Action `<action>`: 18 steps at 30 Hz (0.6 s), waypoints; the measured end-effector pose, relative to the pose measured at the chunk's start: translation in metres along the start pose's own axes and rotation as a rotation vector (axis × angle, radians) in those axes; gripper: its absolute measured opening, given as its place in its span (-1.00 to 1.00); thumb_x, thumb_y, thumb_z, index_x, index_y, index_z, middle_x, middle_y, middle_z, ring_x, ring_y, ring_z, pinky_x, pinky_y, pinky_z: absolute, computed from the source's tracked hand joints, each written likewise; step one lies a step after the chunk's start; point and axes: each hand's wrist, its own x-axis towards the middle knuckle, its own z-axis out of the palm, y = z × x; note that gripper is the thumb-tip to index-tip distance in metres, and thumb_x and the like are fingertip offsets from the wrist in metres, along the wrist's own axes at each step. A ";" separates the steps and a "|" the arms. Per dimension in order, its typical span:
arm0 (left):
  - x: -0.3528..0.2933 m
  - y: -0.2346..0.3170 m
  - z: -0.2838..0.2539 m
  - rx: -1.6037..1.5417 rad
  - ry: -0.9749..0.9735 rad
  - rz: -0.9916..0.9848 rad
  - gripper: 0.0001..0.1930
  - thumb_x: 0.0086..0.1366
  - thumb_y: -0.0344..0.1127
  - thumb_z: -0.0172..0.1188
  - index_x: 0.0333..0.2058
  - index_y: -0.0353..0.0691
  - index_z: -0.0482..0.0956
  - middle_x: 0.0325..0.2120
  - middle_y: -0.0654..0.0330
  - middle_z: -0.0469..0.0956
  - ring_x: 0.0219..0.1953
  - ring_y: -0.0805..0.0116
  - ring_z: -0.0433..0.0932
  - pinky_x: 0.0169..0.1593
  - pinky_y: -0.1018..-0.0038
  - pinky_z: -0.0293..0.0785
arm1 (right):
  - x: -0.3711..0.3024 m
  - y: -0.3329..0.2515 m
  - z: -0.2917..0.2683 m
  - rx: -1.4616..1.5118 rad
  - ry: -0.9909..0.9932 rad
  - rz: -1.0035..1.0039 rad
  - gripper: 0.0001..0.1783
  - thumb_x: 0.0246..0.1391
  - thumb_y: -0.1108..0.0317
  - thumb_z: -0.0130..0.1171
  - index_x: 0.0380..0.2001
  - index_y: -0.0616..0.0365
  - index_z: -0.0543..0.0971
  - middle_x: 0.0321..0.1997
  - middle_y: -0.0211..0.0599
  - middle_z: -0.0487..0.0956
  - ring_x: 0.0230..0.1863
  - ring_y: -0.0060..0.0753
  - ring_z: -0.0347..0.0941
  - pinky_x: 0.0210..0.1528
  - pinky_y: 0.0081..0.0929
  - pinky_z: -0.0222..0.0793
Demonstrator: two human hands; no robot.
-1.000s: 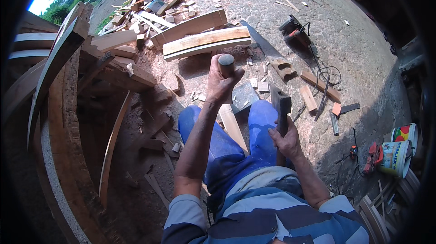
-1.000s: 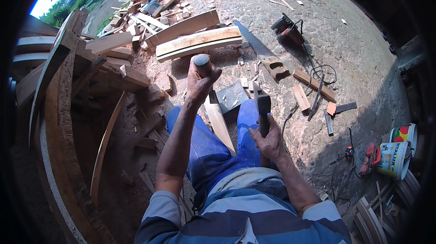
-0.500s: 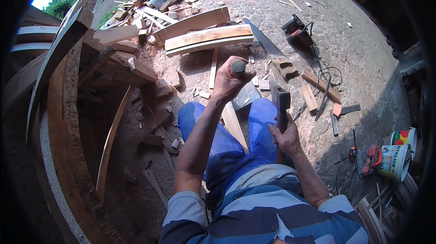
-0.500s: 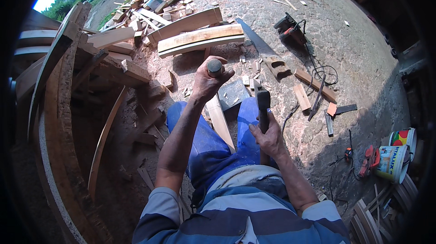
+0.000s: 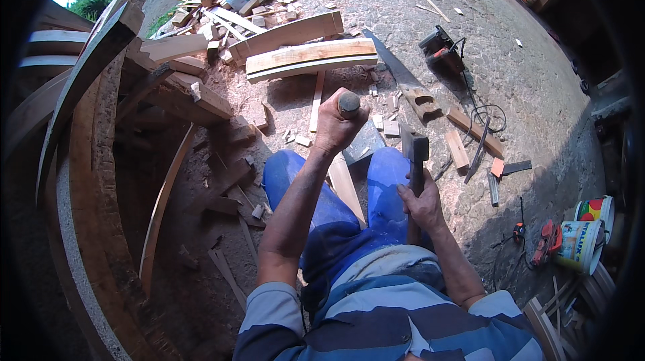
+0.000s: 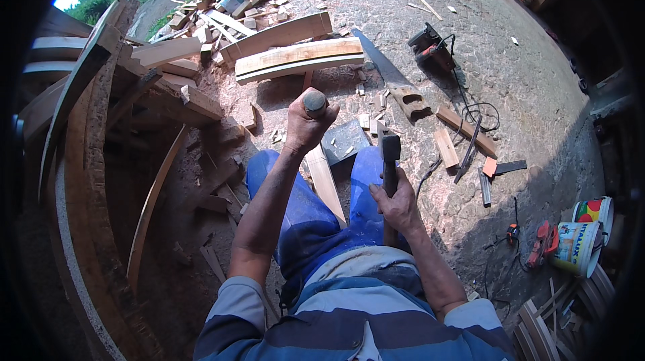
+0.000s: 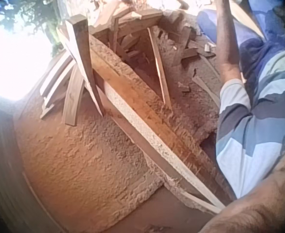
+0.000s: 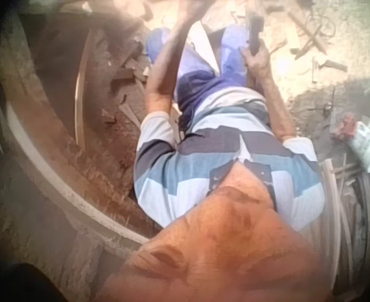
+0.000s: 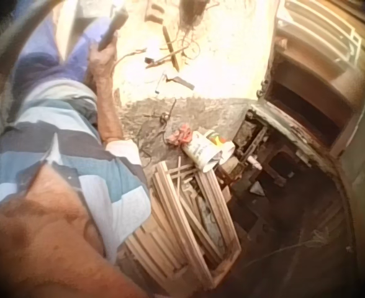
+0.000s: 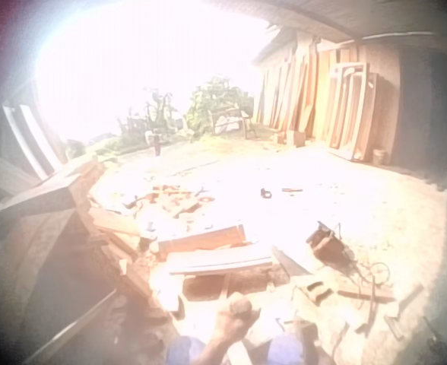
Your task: The person sits on the ground and uses a chisel and mallet to shape a small wooden block. They repeatedly strike the chisel to remove wood shavings and occasionally inspect the piece.
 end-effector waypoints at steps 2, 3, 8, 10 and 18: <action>-0.002 -0.001 0.000 0.006 0.002 0.002 -0.73 0.18 -0.30 0.46 -0.45 -0.18 0.48 -0.53 0.35 0.51 -0.44 0.58 0.48 -0.30 0.49 0.49 | 0.000 0.000 0.001 0.005 0.001 0.007 -0.55 0.22 0.29 0.34 0.00 0.31 0.39 -0.49 -0.42 0.46 -0.62 -0.59 0.40 -0.56 -0.56 0.35; -0.002 -0.001 0.000 -0.009 0.006 -0.010 -0.73 0.18 -0.30 0.46 -0.44 -0.18 0.48 -0.53 0.35 0.51 -0.44 0.58 0.48 -0.30 0.49 0.50 | 0.000 0.000 0.001 0.008 0.003 0.011 -0.55 0.22 0.29 0.34 0.01 0.31 0.39 -0.49 -0.42 0.46 -0.62 -0.59 0.40 -0.56 -0.55 0.35; -0.002 -0.008 -0.002 -0.045 0.018 -0.014 -0.74 0.18 -0.31 0.45 -0.44 -0.20 0.48 -0.54 0.31 0.50 -0.44 0.54 0.48 -0.29 0.46 0.50 | 0.000 0.005 0.000 0.018 -0.039 -0.038 -0.52 0.21 0.31 0.34 0.06 0.30 0.39 -0.47 -0.43 0.47 -0.61 -0.61 0.41 -0.56 -0.56 0.36; -0.004 -0.009 -0.001 0.026 -0.019 0.091 -0.74 0.17 -0.32 0.45 -0.43 -0.20 0.48 -0.54 0.30 0.50 -0.44 0.53 0.49 -0.29 0.45 0.50 | -0.001 0.005 -0.001 0.032 -0.084 -0.012 -0.50 0.19 0.31 0.35 0.09 0.29 0.39 -0.45 -0.43 0.48 -0.57 -0.60 0.43 -0.51 -0.54 0.39; 0.008 -0.031 -0.012 -0.144 0.028 0.020 -0.81 0.17 -0.42 0.40 -0.43 -0.21 0.50 -0.55 0.36 0.49 -0.45 0.55 0.50 -0.32 0.48 0.49 | 0.018 -0.047 0.003 -0.364 -0.112 -0.244 -0.44 0.12 0.39 0.37 0.16 0.25 0.43 -0.42 -0.40 0.49 -0.42 -0.57 0.43 -0.34 -0.49 0.40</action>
